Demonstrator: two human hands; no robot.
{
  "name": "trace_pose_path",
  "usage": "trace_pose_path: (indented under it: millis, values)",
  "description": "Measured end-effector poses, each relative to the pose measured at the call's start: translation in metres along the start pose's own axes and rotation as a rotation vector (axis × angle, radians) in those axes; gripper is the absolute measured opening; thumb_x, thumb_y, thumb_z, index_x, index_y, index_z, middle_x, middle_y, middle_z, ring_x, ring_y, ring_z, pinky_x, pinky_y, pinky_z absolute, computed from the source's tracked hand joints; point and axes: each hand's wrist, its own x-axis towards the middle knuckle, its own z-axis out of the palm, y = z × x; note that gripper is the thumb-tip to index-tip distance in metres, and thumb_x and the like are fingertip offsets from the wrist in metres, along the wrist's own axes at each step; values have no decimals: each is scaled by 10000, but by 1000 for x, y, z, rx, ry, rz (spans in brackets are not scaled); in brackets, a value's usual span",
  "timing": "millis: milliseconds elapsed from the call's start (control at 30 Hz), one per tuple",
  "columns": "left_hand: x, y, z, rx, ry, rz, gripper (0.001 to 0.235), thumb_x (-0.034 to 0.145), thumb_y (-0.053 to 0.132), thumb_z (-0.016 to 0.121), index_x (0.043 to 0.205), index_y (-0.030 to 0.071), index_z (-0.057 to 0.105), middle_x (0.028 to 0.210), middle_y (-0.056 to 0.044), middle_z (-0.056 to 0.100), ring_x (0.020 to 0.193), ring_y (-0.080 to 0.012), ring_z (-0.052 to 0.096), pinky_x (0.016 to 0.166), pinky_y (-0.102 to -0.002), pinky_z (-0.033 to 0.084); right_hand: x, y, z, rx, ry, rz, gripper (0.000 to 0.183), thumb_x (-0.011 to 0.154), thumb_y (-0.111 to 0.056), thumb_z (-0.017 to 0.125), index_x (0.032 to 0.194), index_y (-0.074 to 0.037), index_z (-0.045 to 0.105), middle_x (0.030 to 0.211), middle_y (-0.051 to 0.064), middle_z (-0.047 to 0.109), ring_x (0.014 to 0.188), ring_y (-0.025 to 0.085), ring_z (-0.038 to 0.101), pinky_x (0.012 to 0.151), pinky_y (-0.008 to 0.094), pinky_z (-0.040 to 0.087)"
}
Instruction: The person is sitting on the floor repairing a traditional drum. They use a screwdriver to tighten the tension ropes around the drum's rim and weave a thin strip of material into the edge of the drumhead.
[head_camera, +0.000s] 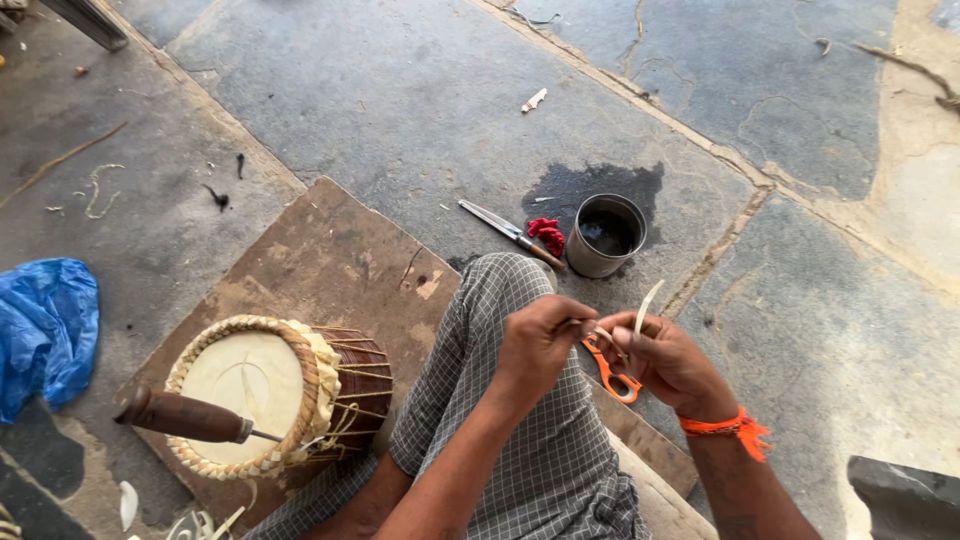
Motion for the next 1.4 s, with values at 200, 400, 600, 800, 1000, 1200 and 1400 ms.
trace_pose_path:
  millis: [200,400,600,800,1000,1200,1400]
  values:
    - [-27,-10,-11,-362,266,-321,84,964,104,696,992,33,730,808,-102,762,717,-110,746,625,-247,642,1,-13,1,-42,317,-121,343,1034,-309,586,1027,6,720,873,101,725,712,169,689,626,282,589]
    - [-61,-12,-21,-761,413,-549,112,963,48,656,1046,-26,672,868,-146,733,717,-167,750,638,-293,645,-4,-25,30,260,144,-182,185,989,-160,666,1059,10,649,979,109,737,839,135,716,718,243,604]
    - [-97,-6,-29,-835,360,-661,146,951,21,599,1079,-35,639,884,-162,760,724,-192,762,652,-302,655,7,-34,71,-220,341,-368,265,943,-101,708,1168,21,641,943,106,726,779,138,716,669,250,603]
    - [-135,5,-30,-222,139,-248,151,978,25,620,1116,55,673,959,-107,782,880,-178,811,724,-279,625,18,-33,90,-464,284,-609,286,973,-103,715,1215,23,631,899,100,723,704,116,681,606,238,575]
    - [-136,27,-21,16,76,-95,178,972,32,634,1145,3,661,949,-128,772,894,-217,785,726,-271,648,30,-35,105,-195,236,-692,221,1035,-74,651,1241,-6,612,945,93,732,811,118,696,695,212,567]
    - [-136,20,-29,27,87,-248,69,947,73,672,933,10,698,847,-104,745,757,-241,752,673,-362,604,32,-36,93,-51,258,-631,152,1062,-87,618,1189,-4,610,919,86,700,829,119,696,716,209,571]
    - [-145,3,-17,234,147,123,70,949,80,692,948,47,630,906,-99,661,848,-321,656,750,-448,485,49,-24,65,-179,309,-611,134,1117,-153,653,1204,-56,622,918,72,688,721,91,596,613,191,481]
